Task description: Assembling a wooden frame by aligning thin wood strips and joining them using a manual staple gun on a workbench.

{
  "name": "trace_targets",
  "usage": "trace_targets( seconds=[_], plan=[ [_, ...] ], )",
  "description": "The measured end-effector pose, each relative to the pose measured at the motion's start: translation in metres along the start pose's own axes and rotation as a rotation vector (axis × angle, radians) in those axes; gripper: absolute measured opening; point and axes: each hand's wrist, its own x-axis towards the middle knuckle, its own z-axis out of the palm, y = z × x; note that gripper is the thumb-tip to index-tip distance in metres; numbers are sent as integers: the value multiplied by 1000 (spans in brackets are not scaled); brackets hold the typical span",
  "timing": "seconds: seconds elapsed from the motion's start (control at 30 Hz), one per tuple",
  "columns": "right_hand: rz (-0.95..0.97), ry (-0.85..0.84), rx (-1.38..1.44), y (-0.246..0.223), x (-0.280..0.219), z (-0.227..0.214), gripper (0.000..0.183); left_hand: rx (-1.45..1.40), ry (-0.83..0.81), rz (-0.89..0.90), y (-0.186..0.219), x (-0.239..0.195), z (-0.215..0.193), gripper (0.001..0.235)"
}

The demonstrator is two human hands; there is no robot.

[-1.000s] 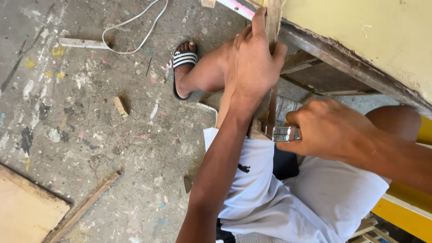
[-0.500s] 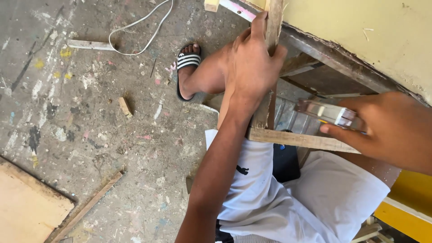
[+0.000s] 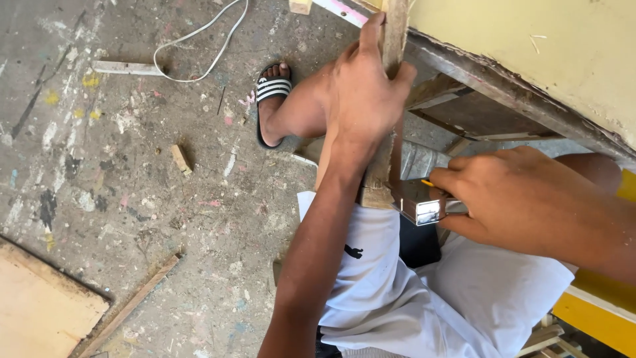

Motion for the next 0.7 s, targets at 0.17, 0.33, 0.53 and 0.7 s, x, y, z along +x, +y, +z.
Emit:
trace_targets(
  seconds=[0.17, 0.33, 0.53, 0.7],
  plan=[
    [7, -19, -18, -3, 7, -6, 31, -7, 26, 37, 3, -2, -4, 64],
    [53, -33, -82, -7, 13, -7, 29, -29, 58, 50, -2, -1, 7, 64],
    [138, -94, 11, -18, 16, -24, 38, -24, 67, 41, -2, -4, 7, 66],
    [137, -166, 156, -22, 20, -32, 50, -42, 88, 81, -3, -3, 10, 66]
  ],
)
